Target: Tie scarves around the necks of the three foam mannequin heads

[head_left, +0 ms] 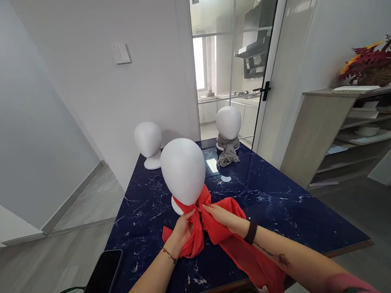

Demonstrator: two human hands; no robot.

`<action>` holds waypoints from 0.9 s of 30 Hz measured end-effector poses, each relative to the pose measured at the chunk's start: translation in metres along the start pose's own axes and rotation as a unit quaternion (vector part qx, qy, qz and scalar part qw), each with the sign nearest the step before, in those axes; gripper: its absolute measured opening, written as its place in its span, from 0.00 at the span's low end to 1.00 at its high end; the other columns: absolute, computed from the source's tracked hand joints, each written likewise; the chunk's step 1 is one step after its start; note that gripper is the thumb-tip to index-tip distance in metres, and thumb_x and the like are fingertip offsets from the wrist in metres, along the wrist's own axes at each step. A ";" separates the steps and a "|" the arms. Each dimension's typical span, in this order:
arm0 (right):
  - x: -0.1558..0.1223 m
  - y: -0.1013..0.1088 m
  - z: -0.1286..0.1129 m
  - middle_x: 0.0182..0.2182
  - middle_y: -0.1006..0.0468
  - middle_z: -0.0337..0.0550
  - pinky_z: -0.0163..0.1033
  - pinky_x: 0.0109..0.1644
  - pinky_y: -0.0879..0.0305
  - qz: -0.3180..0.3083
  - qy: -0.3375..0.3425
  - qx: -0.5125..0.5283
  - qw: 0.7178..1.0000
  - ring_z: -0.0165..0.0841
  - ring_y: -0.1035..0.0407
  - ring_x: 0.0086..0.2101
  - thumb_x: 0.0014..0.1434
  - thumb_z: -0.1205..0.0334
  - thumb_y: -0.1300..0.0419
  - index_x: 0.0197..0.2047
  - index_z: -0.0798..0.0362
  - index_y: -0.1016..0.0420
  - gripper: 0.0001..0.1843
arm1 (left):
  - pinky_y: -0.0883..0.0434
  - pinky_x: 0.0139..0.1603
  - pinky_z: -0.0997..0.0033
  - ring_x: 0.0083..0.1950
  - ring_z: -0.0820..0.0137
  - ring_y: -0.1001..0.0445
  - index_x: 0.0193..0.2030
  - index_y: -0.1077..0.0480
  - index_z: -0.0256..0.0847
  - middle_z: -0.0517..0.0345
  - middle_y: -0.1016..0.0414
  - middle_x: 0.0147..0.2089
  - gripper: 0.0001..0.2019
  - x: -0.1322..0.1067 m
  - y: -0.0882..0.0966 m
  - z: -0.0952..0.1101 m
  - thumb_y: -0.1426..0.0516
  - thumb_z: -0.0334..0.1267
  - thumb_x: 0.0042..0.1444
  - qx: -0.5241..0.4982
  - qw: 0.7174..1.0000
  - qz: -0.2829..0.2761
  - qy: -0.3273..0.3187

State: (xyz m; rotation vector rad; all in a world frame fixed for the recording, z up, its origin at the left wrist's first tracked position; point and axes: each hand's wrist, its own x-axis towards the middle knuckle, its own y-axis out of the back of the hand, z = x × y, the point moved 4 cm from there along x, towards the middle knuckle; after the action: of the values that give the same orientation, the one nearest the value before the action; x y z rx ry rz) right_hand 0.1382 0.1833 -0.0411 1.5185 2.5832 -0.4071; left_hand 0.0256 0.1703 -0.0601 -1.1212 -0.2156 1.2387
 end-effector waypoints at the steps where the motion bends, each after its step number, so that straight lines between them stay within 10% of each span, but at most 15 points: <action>1: -0.010 -0.001 -0.003 0.33 0.24 0.41 0.37 0.43 0.33 0.035 0.002 -0.019 0.999 0.32 0.30 0.36 0.58 0.49 0.47 0.37 0.52 0.32 0.15 | 0.27 0.47 0.65 0.38 0.63 0.22 0.41 0.30 0.32 0.49 0.21 0.34 0.08 0.000 -0.001 -0.001 0.48 0.29 0.57 0.000 1.000 -0.003 0.006; 5: -0.061 -0.022 -0.021 0.44 0.27 0.45 0.41 0.51 0.37 -0.017 0.038 -0.149 0.988 0.36 0.33 0.45 0.56 0.51 0.42 0.48 0.54 0.34 0.20 | 0.28 0.47 0.64 0.38 0.63 0.22 0.43 0.31 0.32 0.49 0.21 0.34 0.09 0.002 -0.001 -0.003 0.48 0.30 0.57 0.001 1.000 -0.014 0.007; 11: -0.111 -0.050 -0.020 0.35 0.28 0.40 0.35 0.38 0.37 -0.061 0.058 -0.307 0.948 0.31 0.35 0.33 0.50 0.59 0.38 0.44 0.55 0.34 0.18 | 0.27 0.43 0.66 0.35 0.63 0.22 0.45 0.31 0.31 0.49 0.21 0.33 0.11 0.003 0.001 -0.003 0.46 0.32 0.55 0.017 1.000 -0.004 0.002; 21: -0.095 -0.096 0.018 0.26 0.29 0.38 0.32 0.33 0.38 -0.113 -0.102 -0.026 0.988 0.27 0.34 0.27 0.47 0.64 0.39 0.33 0.57 0.32 0.09 | 0.31 0.23 0.73 0.21 0.68 0.27 0.41 0.29 0.28 0.51 0.24 0.23 0.11 -0.007 -0.005 -0.002 0.46 0.33 0.53 0.059 0.995 0.074 -0.012; 27: -0.104 -0.099 0.029 0.22 0.32 0.33 0.27 0.24 0.46 -0.098 -0.117 -0.118 0.981 0.21 0.44 0.20 0.45 0.63 0.36 0.31 0.57 0.28 0.09 | 0.30 0.22 0.75 0.21 0.70 0.27 0.36 0.31 0.31 0.53 0.26 0.22 0.07 -0.002 0.001 -0.007 0.48 0.31 0.55 0.032 0.997 0.064 -0.002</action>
State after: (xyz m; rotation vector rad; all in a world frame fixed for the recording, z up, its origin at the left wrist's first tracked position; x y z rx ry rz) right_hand 0.1021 0.0419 -0.0274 1.0753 2.4976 -0.2657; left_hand 0.0287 0.1645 -0.0631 -1.0895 -0.1083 1.3521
